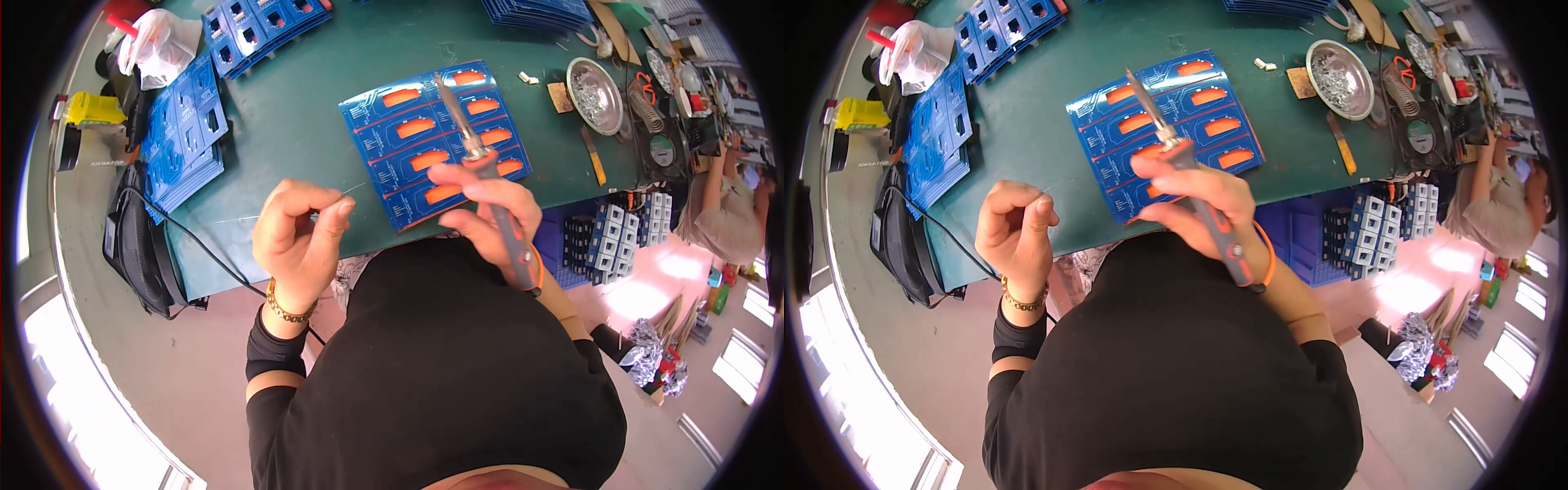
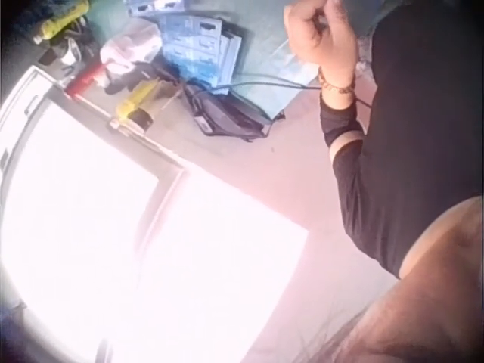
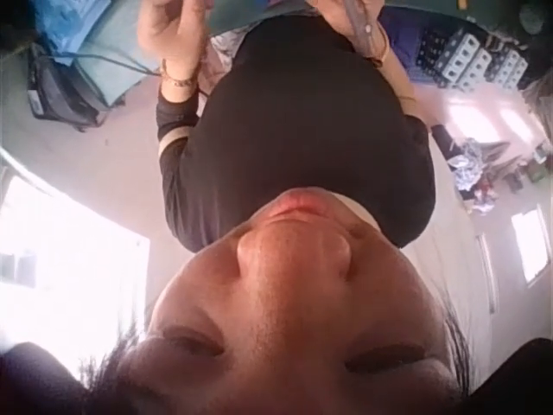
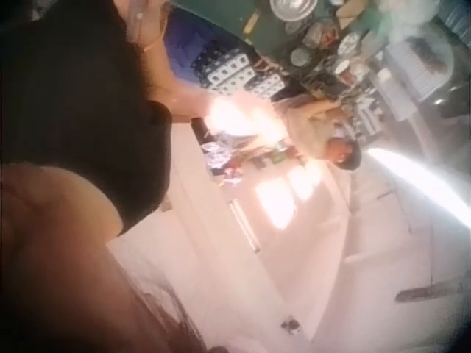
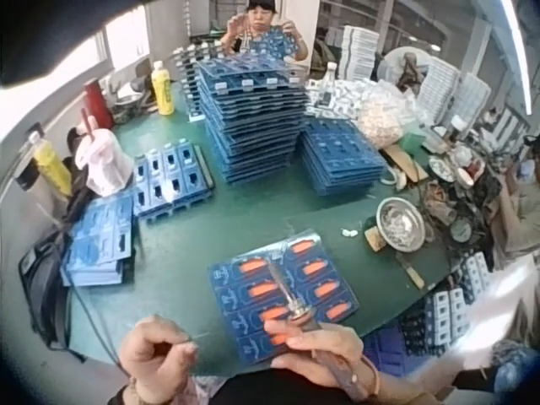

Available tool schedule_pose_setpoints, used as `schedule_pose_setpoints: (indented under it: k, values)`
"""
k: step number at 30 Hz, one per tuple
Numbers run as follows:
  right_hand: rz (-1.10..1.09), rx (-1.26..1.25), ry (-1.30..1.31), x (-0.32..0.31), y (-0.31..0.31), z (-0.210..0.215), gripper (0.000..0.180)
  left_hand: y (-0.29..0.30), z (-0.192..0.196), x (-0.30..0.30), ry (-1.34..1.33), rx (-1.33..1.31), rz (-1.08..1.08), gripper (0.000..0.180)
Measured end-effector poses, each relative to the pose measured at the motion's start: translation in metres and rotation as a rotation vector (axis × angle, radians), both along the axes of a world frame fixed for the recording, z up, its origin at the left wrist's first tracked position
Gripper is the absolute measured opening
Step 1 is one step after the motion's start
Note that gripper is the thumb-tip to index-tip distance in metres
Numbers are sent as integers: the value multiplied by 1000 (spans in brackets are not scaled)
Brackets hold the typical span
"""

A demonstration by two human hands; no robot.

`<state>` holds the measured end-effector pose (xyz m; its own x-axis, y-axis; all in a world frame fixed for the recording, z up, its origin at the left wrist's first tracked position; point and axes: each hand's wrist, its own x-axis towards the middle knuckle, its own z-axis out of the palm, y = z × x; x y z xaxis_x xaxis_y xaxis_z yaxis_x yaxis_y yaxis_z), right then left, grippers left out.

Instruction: The person solders components onto blue printed circuit boards using a soldering iron and solder wire.

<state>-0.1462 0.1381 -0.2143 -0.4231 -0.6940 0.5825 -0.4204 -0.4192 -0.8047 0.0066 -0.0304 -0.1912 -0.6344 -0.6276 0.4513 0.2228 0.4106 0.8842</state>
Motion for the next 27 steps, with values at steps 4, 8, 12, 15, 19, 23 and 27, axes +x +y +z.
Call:
schedule_pose_setpoints:
  k: [4,8,12,15,19,23,27]
  values:
    - [52,84,-224,16,-31,6,49,0,-2,2,77,305,-141,13]
    - [151,69,-317,23,-42,5,40,10,-8,-1,115,379,-152,14]
    - [-3,-29,-418,24,-43,8,25,12,-14,-13,20,248,-239,14]
    - [-42,-41,-389,19,-44,5,22,8,-16,-21,-54,273,-256,13]
    - [-71,142,-238,1,-38,16,21,-9,-8,-29,-159,-98,-207,13]
    - [-175,198,-194,-10,-42,26,17,-28,-14,-30,-192,-548,-91,14]
    - [-286,167,-41,-24,-39,23,17,-35,-18,-30,-422,-136,91,12]
